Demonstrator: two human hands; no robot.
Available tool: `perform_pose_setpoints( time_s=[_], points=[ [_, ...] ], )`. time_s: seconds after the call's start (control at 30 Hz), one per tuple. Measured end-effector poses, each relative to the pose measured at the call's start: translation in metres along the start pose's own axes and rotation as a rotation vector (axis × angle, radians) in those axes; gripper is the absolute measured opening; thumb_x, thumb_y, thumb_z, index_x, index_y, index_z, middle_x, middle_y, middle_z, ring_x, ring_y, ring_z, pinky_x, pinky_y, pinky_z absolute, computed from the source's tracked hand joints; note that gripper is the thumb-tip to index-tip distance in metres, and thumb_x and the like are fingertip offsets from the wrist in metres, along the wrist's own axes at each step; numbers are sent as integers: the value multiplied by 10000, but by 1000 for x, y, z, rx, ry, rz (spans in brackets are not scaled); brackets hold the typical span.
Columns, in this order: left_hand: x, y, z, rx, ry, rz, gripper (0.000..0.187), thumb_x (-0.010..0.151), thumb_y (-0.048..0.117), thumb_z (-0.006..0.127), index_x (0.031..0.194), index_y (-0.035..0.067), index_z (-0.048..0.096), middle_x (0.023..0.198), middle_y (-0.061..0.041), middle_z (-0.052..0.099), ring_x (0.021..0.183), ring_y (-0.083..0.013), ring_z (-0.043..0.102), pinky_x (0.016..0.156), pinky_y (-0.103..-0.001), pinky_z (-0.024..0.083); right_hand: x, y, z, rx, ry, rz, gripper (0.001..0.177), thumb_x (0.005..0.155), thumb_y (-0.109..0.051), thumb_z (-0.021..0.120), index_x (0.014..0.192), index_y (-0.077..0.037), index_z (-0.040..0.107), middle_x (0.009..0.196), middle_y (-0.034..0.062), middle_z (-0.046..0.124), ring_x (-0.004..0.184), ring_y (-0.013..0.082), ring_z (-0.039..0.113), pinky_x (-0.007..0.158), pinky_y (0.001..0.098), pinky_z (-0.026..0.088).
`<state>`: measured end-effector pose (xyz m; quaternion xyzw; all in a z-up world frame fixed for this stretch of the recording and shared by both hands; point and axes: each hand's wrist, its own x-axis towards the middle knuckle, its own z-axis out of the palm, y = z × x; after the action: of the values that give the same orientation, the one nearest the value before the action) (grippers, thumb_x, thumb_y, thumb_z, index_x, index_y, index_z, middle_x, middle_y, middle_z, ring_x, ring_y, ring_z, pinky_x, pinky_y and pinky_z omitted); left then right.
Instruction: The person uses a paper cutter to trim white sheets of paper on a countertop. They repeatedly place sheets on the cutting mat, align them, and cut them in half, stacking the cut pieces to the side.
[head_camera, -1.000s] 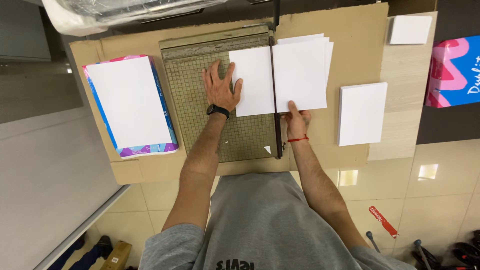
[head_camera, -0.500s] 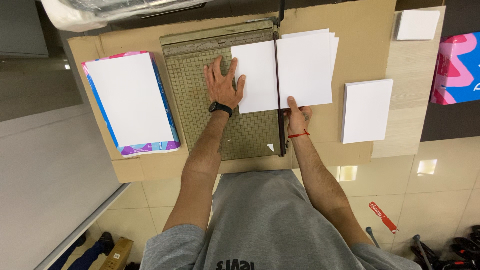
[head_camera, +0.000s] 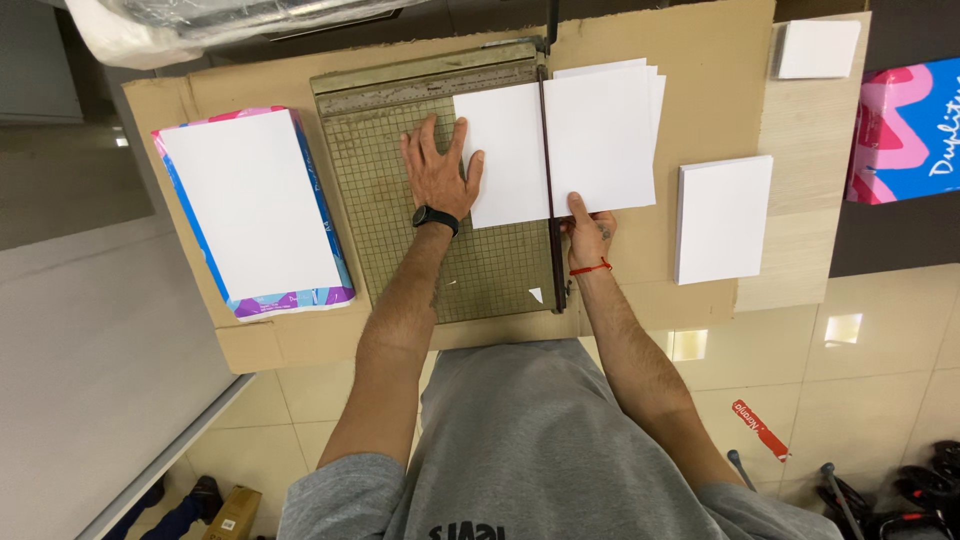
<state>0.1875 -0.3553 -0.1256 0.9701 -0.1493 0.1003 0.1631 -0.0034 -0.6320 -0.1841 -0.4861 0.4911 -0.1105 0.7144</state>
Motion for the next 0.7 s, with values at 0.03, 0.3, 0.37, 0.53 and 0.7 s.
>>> perform_pose_setpoints(
  time_s=[0.03,0.3,0.37,0.53,0.7],
  points=[
    [-1,-1,1,1,-6,5,656,1296,730,615,1813,337,707,1878,-178,444,1761,-442,443,1527,-751,245,0,1,0,5,1,0,305,1126,-148,1063,1241,48,859,996,145,812,738,243,810,571,355,681],
    [2,4,-6,22,11,16,647,1301,705,611,1805,313,712,1874,-179,451,1738,-437,469,1518,-763,277,-12,-6,9,16,29,-17,274,1116,-148,1061,1199,18,861,969,131,814,730,232,808,558,341,676],
    [1,3,-5,31,11,17,649,1296,707,625,1808,317,708,1875,-174,451,1739,-435,468,1518,-763,284,-15,-8,11,14,26,-31,263,1121,-155,1053,1197,4,859,975,119,814,742,218,810,556,330,675],
    [2,3,-6,44,2,17,654,1292,718,636,1804,318,715,1862,-170,452,1732,-434,468,1516,-764,285,-10,-3,10,-1,39,-21,254,1116,-177,1070,1174,-29,871,948,116,816,727,230,799,554,346,679],
    [2,3,-7,42,-8,16,653,1304,728,607,1811,331,713,1869,-161,446,1741,-422,464,1518,-759,284,-15,-10,14,1,46,-24,249,1118,-175,1066,1153,-30,866,934,111,807,705,230,796,538,350,677]
  ],
)
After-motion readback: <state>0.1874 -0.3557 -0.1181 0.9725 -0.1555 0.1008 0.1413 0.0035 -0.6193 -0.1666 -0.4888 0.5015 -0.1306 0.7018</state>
